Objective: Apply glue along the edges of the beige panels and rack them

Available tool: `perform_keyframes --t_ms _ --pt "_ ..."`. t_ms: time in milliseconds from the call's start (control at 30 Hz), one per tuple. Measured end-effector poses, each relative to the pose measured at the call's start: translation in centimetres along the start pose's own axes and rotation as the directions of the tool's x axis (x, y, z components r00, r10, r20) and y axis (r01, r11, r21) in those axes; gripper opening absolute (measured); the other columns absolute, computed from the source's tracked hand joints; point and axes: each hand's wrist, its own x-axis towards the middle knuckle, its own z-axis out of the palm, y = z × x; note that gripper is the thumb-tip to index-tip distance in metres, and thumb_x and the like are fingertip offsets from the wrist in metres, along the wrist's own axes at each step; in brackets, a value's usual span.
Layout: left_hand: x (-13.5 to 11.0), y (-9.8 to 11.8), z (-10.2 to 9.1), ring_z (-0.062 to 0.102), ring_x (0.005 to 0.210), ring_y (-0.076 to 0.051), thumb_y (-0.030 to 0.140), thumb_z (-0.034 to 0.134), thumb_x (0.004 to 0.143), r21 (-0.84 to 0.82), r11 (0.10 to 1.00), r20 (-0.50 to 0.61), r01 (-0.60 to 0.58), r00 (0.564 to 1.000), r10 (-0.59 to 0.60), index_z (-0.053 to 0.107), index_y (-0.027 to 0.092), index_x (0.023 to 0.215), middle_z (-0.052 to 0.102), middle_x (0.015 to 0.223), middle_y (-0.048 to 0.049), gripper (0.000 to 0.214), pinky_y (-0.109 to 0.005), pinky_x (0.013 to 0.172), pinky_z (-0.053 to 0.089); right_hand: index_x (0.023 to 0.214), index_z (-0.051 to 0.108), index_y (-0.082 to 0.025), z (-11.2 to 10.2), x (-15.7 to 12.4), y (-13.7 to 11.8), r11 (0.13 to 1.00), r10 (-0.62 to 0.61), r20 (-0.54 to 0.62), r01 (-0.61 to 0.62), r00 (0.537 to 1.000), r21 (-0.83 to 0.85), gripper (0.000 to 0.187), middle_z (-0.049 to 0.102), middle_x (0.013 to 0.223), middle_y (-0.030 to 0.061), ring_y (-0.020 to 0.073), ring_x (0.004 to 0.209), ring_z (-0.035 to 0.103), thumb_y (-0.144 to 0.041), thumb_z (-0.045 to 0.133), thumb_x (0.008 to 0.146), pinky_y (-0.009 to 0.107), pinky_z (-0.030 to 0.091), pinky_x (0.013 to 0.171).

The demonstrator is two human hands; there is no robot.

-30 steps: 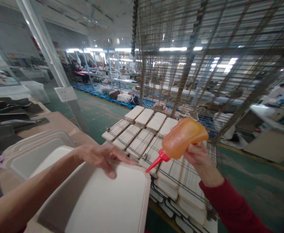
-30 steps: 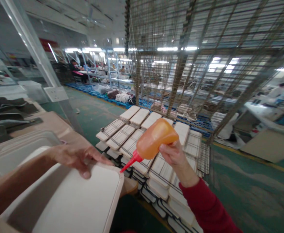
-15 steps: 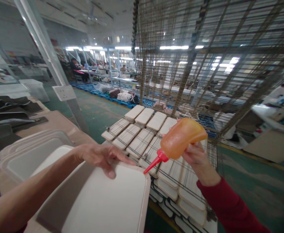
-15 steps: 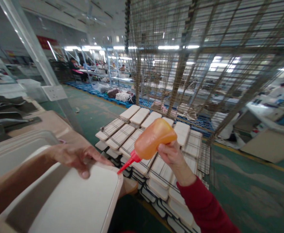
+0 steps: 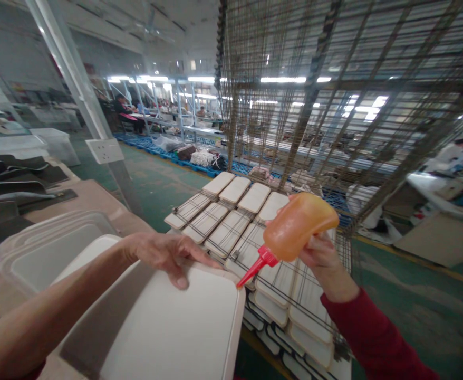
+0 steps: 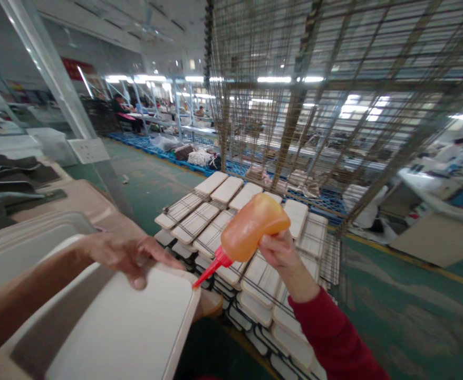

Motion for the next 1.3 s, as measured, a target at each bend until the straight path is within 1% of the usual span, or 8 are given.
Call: perform_keyframes --t_ms 167,267,367,500,733,867,1100,1300 --pt "-0.3 0.4 0.4 0.059 0.110 -0.026 0.029 0.076 0.070 -0.025 0.999 -0.013 -0.049 0.999 0.049 0.054 0.014 0.130 0.063 0.125 -0.0074 0.066 -0.028 0.091 0.048 0.105 0.062 -0.037 0.2 -0.6 -0.1 0.997 -0.073 -0.030 0.073 0.997 -0.003 0.063 0.071 0.083 -0.0035 0.0248 0.089 0.067 -0.042 0.086 0.047 0.050 0.046 0.096" --pt "-0.6 -0.3 0.1 0.062 0.105 -0.023 0.026 0.074 0.073 -0.030 0.998 -0.051 -0.062 0.997 0.061 0.053 0.014 0.131 0.065 0.121 -0.0064 0.063 -0.023 0.086 0.050 0.109 0.060 -0.037 0.7 -0.9 -0.2 0.995 -0.099 -0.059 0.097 0.993 -0.027 0.065 0.071 0.096 -0.0005 0.0267 0.098 0.065 -0.044 0.084 0.049 0.051 0.044 0.098" --pt "-0.9 -1.3 -0.4 0.064 0.101 -0.023 0.025 0.072 0.075 -0.016 0.998 -0.081 -0.057 0.995 0.056 0.050 0.013 0.134 0.066 0.120 -0.0077 0.064 -0.023 0.082 0.051 0.111 0.059 -0.037 1.1 -1.4 -0.3 0.993 -0.112 -0.099 0.108 0.989 -0.044 0.066 0.071 0.102 0.0010 0.0281 0.100 0.064 -0.045 0.083 0.050 0.052 0.045 0.097" --pt "-1.1 -2.2 -0.8 0.064 0.103 -0.026 0.027 0.074 0.073 -0.011 0.999 -0.113 -0.049 0.992 0.048 0.048 0.014 0.136 0.062 0.125 -0.0100 0.069 -0.025 0.082 0.052 0.111 0.060 -0.037 1.2 -2.1 0.0 0.990 -0.139 -0.115 0.136 0.984 -0.033 0.063 0.071 0.102 0.0014 0.0286 0.104 0.063 -0.044 0.082 0.053 0.051 0.045 0.098" --pt "-1.2 -3.4 -1.4 0.063 0.105 -0.026 0.026 0.073 0.074 -0.014 0.990 -0.134 -0.144 0.981 0.141 0.051 0.019 0.134 0.063 0.124 -0.0066 0.064 -0.026 0.083 0.052 0.107 0.063 -0.035 1.2 -1.9 0.6 0.974 -0.228 -0.165 0.227 0.959 -0.029 0.053 0.072 0.099 0.0023 0.0279 0.100 0.065 -0.037 0.081 0.058 0.049 0.047 0.097" --pt "-1.2 -3.7 -1.4 0.061 0.106 -0.027 0.026 0.075 0.071 -0.032 0.989 -0.156 -0.142 0.978 0.136 0.050 0.018 0.134 0.063 0.125 -0.0076 0.068 -0.028 0.084 0.052 0.110 0.062 -0.033 1.1 -1.9 0.8 0.971 -0.239 -0.175 0.233 0.955 -0.055 0.055 0.072 0.100 0.0038 0.0284 0.099 0.065 -0.038 0.080 0.059 0.049 0.049 0.094" --pt "-1.3 -3.7 -1.2 0.061 0.108 -0.028 0.027 0.073 0.073 -0.052 0.987 -0.168 -0.152 0.976 0.142 0.048 0.016 0.136 0.060 0.128 -0.0096 0.068 -0.029 0.086 0.051 0.112 0.061 -0.034 0.5 -2.3 1.4 0.973 -0.227 -0.133 0.220 0.965 -0.069 0.054 0.073 0.094 0.0025 0.0264 0.084 0.068 -0.036 0.079 0.061 0.050 0.051 0.089" --pt "-1.3 -3.7 -1.3 0.065 0.099 -0.026 0.026 0.074 0.071 -0.112 0.985 -0.144 -0.132 0.983 0.116 0.048 0.018 0.136 0.062 0.126 -0.0097 0.070 -0.026 0.077 0.054 0.114 0.060 -0.033 0.8 -2.5 1.4 0.983 -0.178 -0.088 0.173 0.980 -0.062 0.055 0.073 0.096 0.0034 0.0284 0.094 0.067 -0.040 0.078 0.062 0.052 0.048 0.094"
